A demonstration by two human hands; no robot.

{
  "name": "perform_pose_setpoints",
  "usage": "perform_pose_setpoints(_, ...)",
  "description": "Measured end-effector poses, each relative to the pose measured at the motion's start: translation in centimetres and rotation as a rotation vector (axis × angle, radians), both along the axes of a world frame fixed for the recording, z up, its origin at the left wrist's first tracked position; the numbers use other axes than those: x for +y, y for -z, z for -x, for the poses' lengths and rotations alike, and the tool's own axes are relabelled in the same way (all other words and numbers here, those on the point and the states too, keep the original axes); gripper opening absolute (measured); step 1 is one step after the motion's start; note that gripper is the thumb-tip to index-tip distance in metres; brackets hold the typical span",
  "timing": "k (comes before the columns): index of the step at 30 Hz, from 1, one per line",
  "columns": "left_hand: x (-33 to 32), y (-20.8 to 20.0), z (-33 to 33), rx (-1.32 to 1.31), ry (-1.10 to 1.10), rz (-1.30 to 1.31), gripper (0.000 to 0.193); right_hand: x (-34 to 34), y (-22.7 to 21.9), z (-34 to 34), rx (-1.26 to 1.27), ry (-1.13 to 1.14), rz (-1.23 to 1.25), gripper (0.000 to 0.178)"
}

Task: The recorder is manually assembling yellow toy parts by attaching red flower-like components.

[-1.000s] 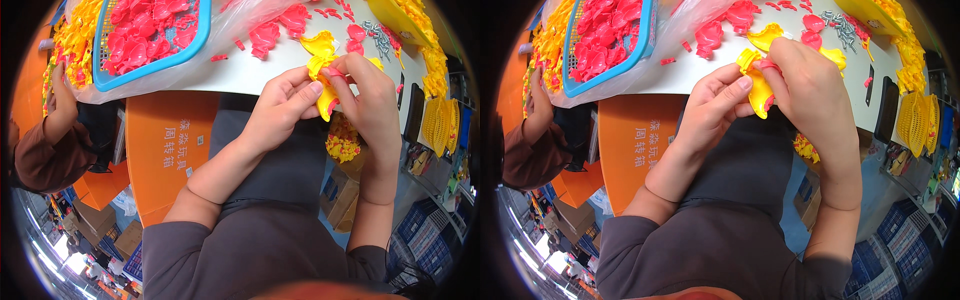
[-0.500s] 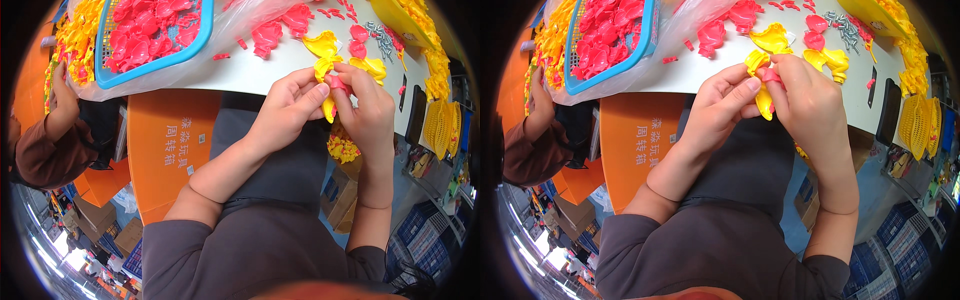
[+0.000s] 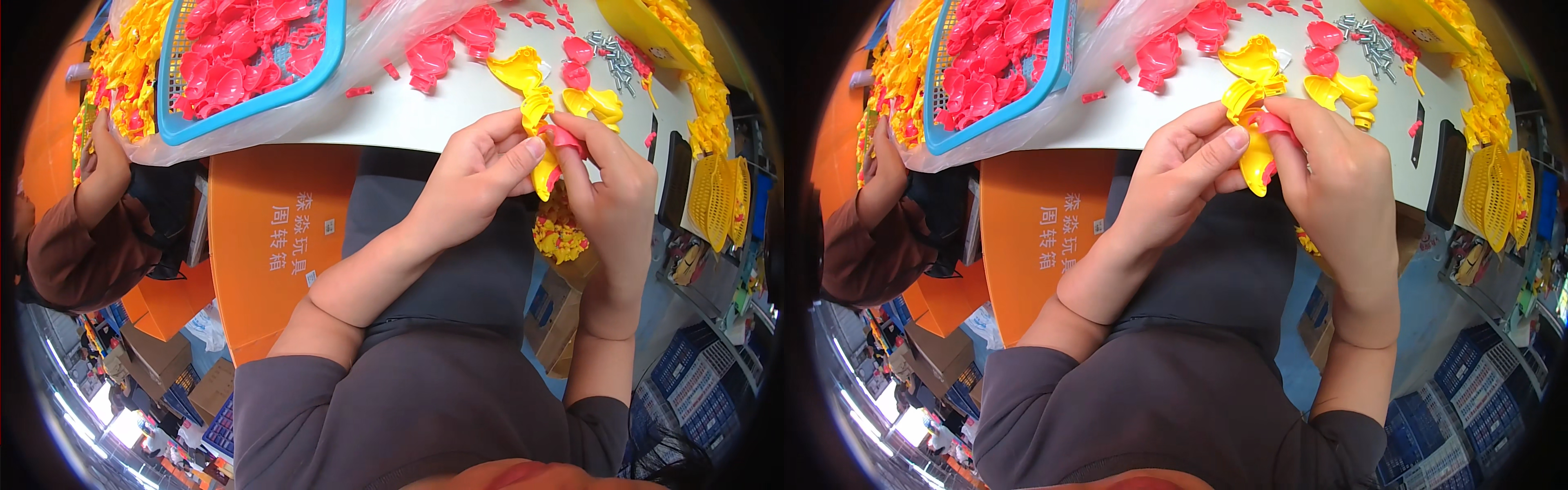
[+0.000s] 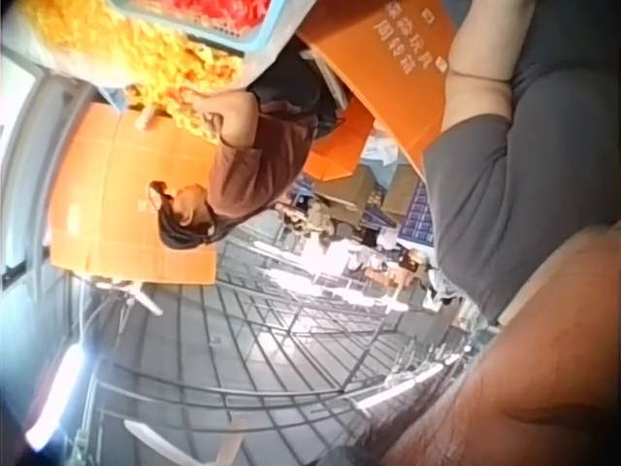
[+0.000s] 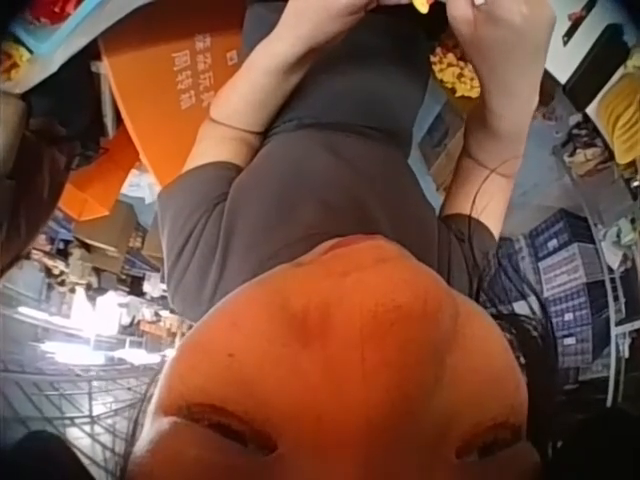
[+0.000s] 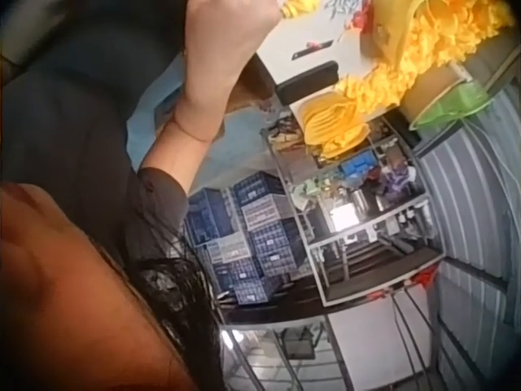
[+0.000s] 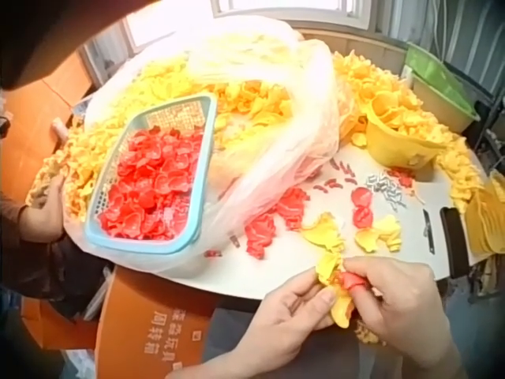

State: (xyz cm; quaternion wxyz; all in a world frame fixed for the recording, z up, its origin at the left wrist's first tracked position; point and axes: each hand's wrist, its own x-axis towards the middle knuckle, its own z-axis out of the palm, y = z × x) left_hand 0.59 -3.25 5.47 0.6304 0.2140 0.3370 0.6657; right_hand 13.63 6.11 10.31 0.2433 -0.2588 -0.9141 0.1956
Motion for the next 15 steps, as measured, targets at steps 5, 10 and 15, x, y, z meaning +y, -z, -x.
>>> perform_pose_setpoints(5, 0.2, -1.1, -0.7, -0.068, -0.024, -0.040, 0.028, -0.4, 0.0, -0.3, 0.059, 0.094, 0.009, 0.020)
perform_pose_setpoints(10, 0.8, -1.8, -0.4, -0.011, 0.034, -0.058, 0.028, 0.4, -0.1, -0.5, 0.182, 0.081, -0.087, 0.018)
perform_pose_setpoints(15, 1.3, -2.8, 0.2, 0.081, 0.042, -0.093, 0.027, 0.6, -0.5, -0.2, 0.187, 0.101, -0.113, 0.019)
